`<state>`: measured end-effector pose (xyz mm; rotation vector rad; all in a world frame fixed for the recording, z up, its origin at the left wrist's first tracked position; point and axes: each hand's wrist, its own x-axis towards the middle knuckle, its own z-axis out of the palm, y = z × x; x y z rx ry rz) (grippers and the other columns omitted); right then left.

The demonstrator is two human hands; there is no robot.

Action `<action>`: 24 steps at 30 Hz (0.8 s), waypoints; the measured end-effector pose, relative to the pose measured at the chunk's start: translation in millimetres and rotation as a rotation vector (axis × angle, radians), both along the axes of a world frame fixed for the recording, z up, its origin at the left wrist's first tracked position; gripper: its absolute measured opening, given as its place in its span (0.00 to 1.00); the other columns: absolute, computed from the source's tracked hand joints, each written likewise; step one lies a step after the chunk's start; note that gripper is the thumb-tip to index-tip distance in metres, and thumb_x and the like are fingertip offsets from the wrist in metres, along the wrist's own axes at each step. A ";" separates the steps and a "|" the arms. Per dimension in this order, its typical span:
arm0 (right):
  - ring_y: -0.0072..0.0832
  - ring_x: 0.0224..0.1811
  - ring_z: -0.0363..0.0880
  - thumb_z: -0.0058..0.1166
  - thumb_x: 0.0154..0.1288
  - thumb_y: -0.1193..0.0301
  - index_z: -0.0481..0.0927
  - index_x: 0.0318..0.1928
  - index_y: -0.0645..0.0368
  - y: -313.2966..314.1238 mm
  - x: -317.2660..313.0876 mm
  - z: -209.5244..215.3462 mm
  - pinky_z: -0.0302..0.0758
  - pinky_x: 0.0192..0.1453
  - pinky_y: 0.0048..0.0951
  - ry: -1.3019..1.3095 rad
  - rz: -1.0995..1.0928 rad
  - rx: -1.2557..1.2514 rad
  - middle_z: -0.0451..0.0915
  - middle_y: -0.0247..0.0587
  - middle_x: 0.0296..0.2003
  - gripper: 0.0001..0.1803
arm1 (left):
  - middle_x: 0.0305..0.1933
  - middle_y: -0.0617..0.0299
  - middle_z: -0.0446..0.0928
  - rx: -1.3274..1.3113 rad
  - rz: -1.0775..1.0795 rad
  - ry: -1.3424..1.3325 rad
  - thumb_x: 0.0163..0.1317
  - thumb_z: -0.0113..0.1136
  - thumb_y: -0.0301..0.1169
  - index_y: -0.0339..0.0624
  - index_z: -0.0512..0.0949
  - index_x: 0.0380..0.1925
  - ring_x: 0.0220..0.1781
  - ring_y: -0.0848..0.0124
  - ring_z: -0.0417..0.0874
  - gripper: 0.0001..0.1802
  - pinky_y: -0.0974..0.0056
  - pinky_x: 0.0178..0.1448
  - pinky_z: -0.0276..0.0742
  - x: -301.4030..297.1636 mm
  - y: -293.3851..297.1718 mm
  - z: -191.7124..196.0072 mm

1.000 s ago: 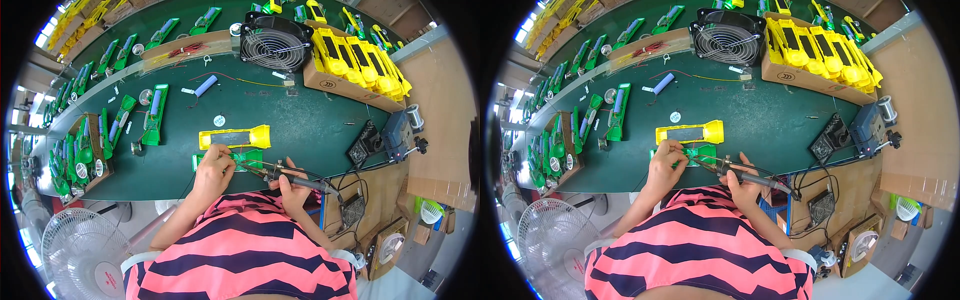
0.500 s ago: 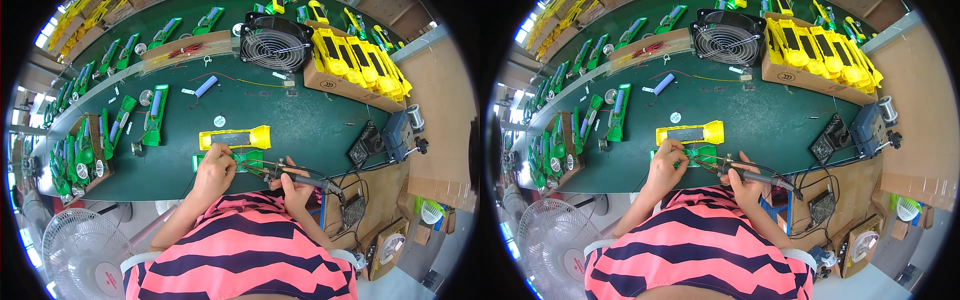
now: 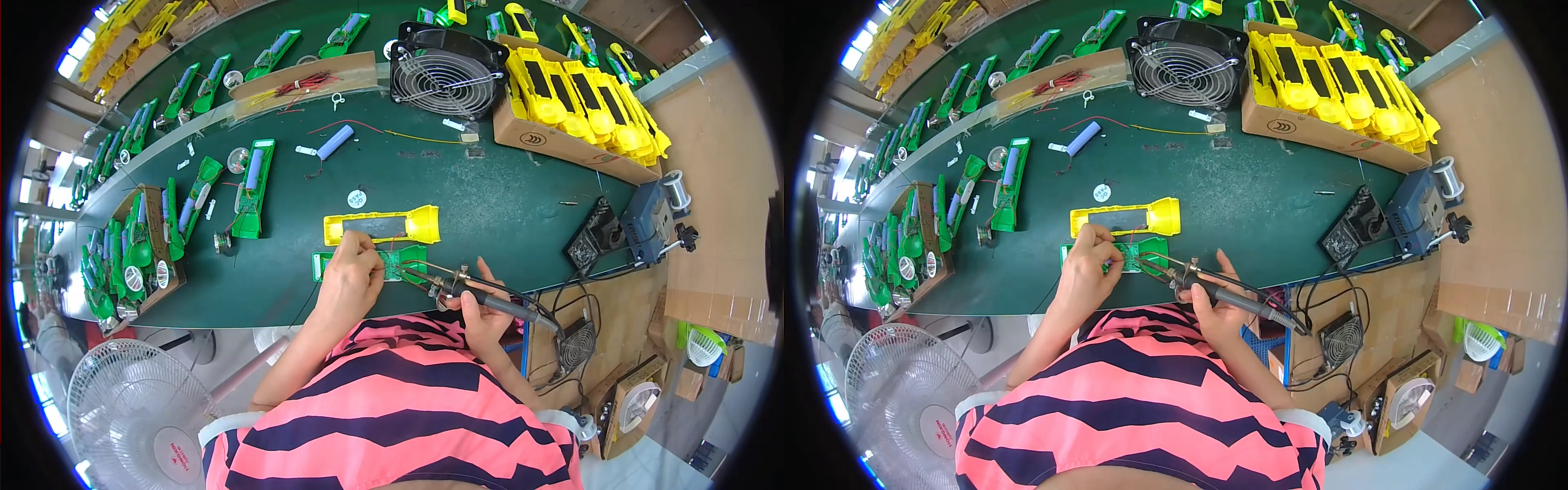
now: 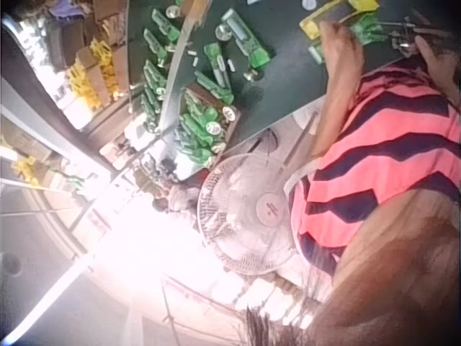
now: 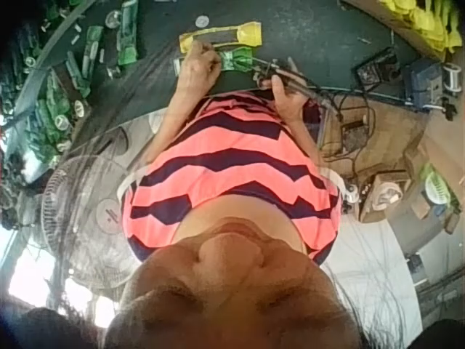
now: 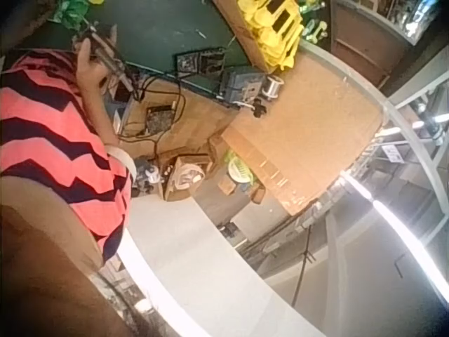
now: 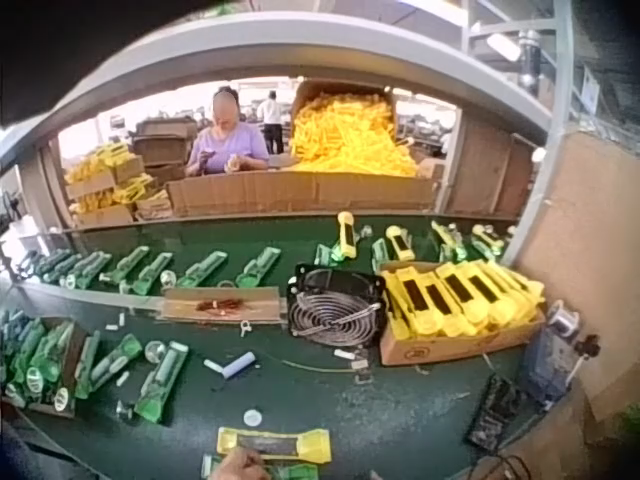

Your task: Soldering electronic components onto circuit boards for flashlights on an assembly line.

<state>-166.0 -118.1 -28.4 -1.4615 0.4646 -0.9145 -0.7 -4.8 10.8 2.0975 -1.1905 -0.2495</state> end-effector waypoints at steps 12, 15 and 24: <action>0.23 0.26 0.80 0.50 0.54 0.82 0.70 0.40 0.68 0.9 -5.7 -3.5 0.48 0.68 0.41 0.000 0.012 0.158 0.79 0.41 0.21 0.11 | 0.29 0.56 0.70 -0.103 -0.017 -0.162 0.42 0.64 0.22 0.35 0.74 0.20 0.28 0.62 0.74 0.07 0.64 0.29 0.70 -1.6 15.3 20.6; 0.22 0.26 0.80 0.50 0.54 0.81 0.71 0.39 0.67 -0.7 -3.8 5.4 0.48 0.68 0.41 0.013 0.017 0.096 0.79 0.40 0.21 0.10 | 0.16 0.56 0.71 0.386 -0.057 -0.275 0.50 0.61 0.35 0.39 0.73 0.14 0.18 0.60 0.75 0.13 0.61 0.22 0.69 0.1 46.3 49.8; 0.17 0.27 0.79 0.51 0.54 0.77 0.75 0.33 0.63 -18.6 -0.2 7.2 0.49 0.66 0.46 0.107 0.058 -0.135 0.79 0.32 0.18 0.05 | 0.43 0.51 0.72 0.104 0.021 -0.543 0.44 0.54 0.22 0.37 0.78 0.36 0.46 0.58 0.73 0.15 0.60 0.44 0.69 7.4 40.0 38.0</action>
